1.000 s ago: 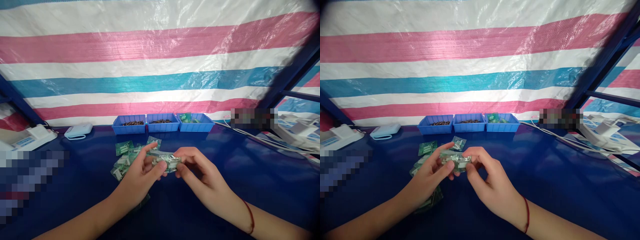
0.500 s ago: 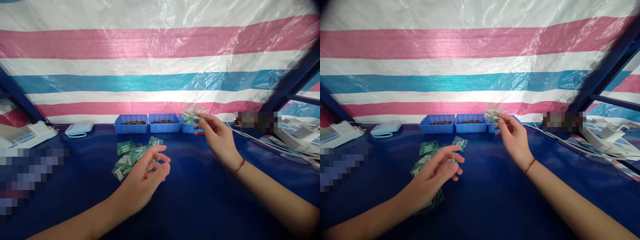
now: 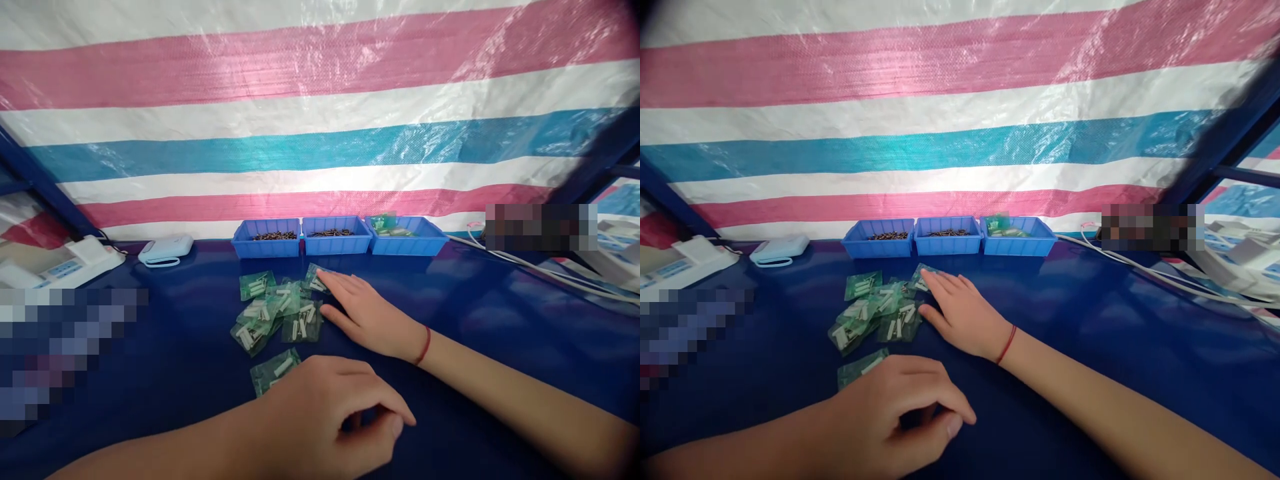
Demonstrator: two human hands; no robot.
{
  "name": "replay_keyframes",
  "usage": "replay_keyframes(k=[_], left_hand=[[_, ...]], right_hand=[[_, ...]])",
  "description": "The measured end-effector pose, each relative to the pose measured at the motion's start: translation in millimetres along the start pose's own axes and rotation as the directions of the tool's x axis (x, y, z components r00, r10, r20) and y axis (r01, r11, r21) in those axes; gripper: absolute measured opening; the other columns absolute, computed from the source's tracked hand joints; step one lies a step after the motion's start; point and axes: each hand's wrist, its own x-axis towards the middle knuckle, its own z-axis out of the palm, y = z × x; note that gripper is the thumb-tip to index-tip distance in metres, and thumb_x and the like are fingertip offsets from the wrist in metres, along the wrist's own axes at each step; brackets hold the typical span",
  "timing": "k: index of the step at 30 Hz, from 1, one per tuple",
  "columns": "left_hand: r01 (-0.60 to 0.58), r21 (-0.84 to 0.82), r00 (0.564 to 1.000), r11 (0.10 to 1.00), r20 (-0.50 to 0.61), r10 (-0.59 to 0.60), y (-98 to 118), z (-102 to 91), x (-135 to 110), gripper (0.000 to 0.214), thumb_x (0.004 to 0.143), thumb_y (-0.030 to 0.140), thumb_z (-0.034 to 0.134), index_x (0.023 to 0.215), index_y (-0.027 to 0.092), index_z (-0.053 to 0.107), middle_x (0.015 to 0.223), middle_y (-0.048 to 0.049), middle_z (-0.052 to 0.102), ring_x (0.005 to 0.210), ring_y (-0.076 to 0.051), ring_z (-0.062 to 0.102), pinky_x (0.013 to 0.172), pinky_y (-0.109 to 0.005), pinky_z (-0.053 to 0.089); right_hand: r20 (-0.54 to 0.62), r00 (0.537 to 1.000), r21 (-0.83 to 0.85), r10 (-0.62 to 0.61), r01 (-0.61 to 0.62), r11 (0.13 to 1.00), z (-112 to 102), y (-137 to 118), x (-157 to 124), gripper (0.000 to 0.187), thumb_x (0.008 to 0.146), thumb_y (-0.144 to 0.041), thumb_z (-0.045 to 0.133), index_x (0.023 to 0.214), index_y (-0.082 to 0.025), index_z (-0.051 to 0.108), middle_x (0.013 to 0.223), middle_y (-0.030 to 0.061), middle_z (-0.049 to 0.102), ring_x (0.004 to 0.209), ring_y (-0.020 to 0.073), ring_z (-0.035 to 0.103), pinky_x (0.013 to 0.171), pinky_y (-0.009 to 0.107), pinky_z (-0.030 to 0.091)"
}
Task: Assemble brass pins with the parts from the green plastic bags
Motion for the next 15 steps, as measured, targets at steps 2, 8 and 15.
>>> replay_keyframes(k=[2, 8, 15], left_hand=[[0.0, 0.033, 1.0, 0.999, -0.02, 0.001, -2.9, -2.6, -1.4, 0.024, 0.089, 0.018, 0.05, 0.099, 0.016, 0.071, 0.074, -0.0042, 0.067, 0.061, -0.013, 0.057, 0.062, -0.021, 0.045], [0.053, 0.203, 0.954, 0.978, -0.301, 0.011, -26.0, -15.5, -1.8, 0.027, 0.09, 0.022, 0.051, 0.115, 0.02, 0.063, 0.108, -0.0084, 0.064, 0.099, -0.02, 0.059, 0.09, -0.031, 0.045], [0.334, -0.029, 0.857, 0.942, -0.407, -0.317, -38.2, -29.3, 2.0, 0.033, 0.089, 0.044, 0.055, 0.113, 0.023, 0.061, 0.102, -0.0045, 0.063, 0.082, -0.019, 0.058, 0.068, -0.028, 0.045]], right_hand=[[-0.053, 0.999, -0.028, 0.01, -0.012, 1.0, -1.7, 4.6, -2.1, 0.049, 0.096, -0.029, 0.042, 0.142, -0.015, 0.04, 0.139, 0.0157, 0.05, 0.125, 0.0288, 0.047, 0.102, 0.053, 0.041], [-0.203, 0.979, 0.053, -0.001, 0.012, 0.999, -15.9, 5.1, -13.9, 0.023, 0.093, -0.021, 0.049, 0.105, -0.018, 0.068, 0.103, 0.011, 0.069, 0.093, 0.0235, 0.064, 0.083, 0.042, 0.052], [-0.113, 0.934, 0.745, 0.34, -0.146, 0.651, -28.9, -32.1, -19.4, 0.027, 0.093, -0.036, 0.05, 0.085, -0.018, 0.068, 0.072, 0.0012, 0.065, 0.064, 0.0137, 0.063, 0.06, 0.026, 0.055]])
